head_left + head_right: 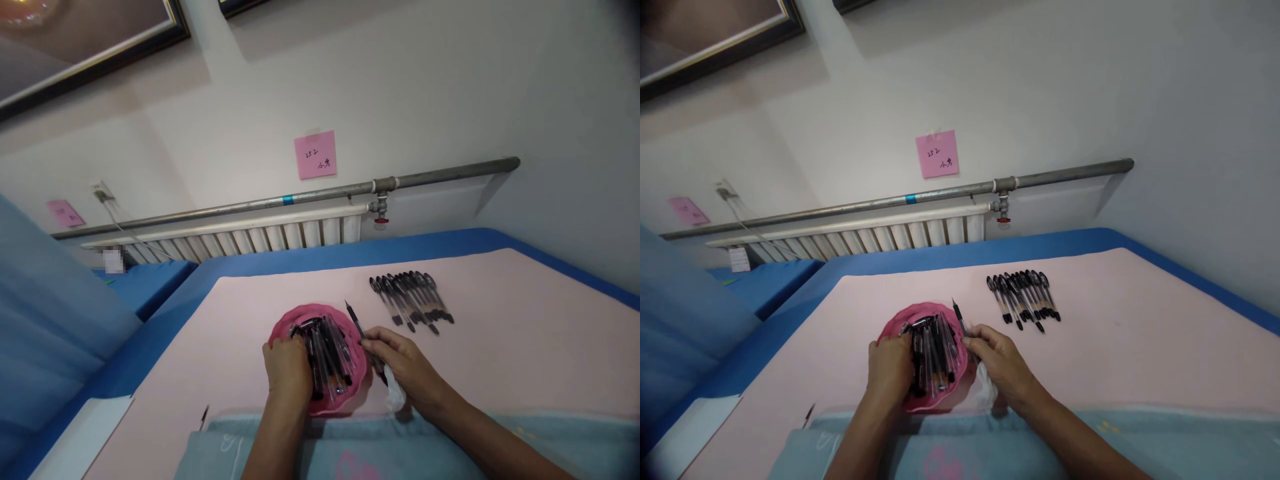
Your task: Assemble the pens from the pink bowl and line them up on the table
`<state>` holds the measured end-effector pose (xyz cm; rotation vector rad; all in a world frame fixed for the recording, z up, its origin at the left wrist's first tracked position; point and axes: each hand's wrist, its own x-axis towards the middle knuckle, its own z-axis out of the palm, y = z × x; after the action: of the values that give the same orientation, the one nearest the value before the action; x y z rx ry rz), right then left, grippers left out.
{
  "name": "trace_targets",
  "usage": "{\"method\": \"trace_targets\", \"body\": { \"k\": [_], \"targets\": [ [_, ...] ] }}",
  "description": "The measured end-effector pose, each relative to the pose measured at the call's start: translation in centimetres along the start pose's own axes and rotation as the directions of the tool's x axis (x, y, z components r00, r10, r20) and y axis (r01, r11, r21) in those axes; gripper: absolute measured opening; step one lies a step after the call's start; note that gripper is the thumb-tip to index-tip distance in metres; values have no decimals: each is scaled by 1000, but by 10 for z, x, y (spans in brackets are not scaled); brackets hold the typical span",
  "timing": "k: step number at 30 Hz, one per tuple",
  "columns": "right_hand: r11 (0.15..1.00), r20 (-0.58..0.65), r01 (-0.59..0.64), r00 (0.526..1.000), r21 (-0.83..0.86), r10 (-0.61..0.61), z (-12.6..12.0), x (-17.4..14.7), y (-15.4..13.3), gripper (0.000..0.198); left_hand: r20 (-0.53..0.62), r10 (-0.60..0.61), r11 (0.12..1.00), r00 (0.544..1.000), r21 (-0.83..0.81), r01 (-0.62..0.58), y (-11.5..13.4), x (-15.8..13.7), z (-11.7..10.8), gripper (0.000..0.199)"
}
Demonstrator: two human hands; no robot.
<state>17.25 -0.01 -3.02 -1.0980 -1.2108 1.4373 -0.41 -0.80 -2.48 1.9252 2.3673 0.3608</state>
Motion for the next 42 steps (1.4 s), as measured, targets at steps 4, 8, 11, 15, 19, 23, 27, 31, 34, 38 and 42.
{"method": "trace_targets", "body": {
  "k": [4, 8, 11, 15, 19, 23, 27, 31, 34, 38, 42],
  "targets": [
    [994, 27, 54, 998, -97, -51, -2, -3, -2, 15, -65, -46, 932, 997, -363, 19, -6, 4, -4, 22],
    [953, 116, 157, 985, -259, -130, -3, -9, -6, 18, 184, -43, 364, 982, -913, 186, -10, 7, -10, 7],
    [907, 209, 247, 961, -340, -183, -2, -14, -8, 21, 280, 25, -57, 960, -958, 281, -10, 7, -17, 23],
    [859, 306, 335, 925, -387, -223, 0, -17, -9, 21, 306, 31, -220, 951, -926, 306, -10, 5, -24, 31],
    [844, 355, 372, 904, -386, -237, 1, -18, -8, 20, 301, 93, -240, 949, -918, 315, -11, 4, -25, 28],
    [848, 377, 357, 903, -392, -207, 2, -19, -11, 20, 292, 92, -210, 952, -929, 305, -12, 3, -28, 29],
    [851, 400, 340, 900, -401, -172, 2, -20, -14, 19, 290, 143, -136, 946, -941, 309, -15, 2, -31, 27],
    [814, 427, 368, 889, -449, -166, 1, -20, -11, 19, 284, 210, 43, 936, -959, 281, -21, 2, -31, 21],
    [769, 406, 411, 888, -489, -217, 1, -22, -8, 18, 322, 235, 169, 917, -943, 288, -25, 1, -30, 21],
    [726, 395, 449, 881, -522, -261, 3, -25, -9, 17, 336, 266, 179, 903, -938, 296, -28, 2, -30, 23],
    [734, 382, 413, 897, -539, -224, 1, -22, -11, 24, 355, 199, 75, 913, -935, 347, -21, 2, -30, 32]
  ]
}}
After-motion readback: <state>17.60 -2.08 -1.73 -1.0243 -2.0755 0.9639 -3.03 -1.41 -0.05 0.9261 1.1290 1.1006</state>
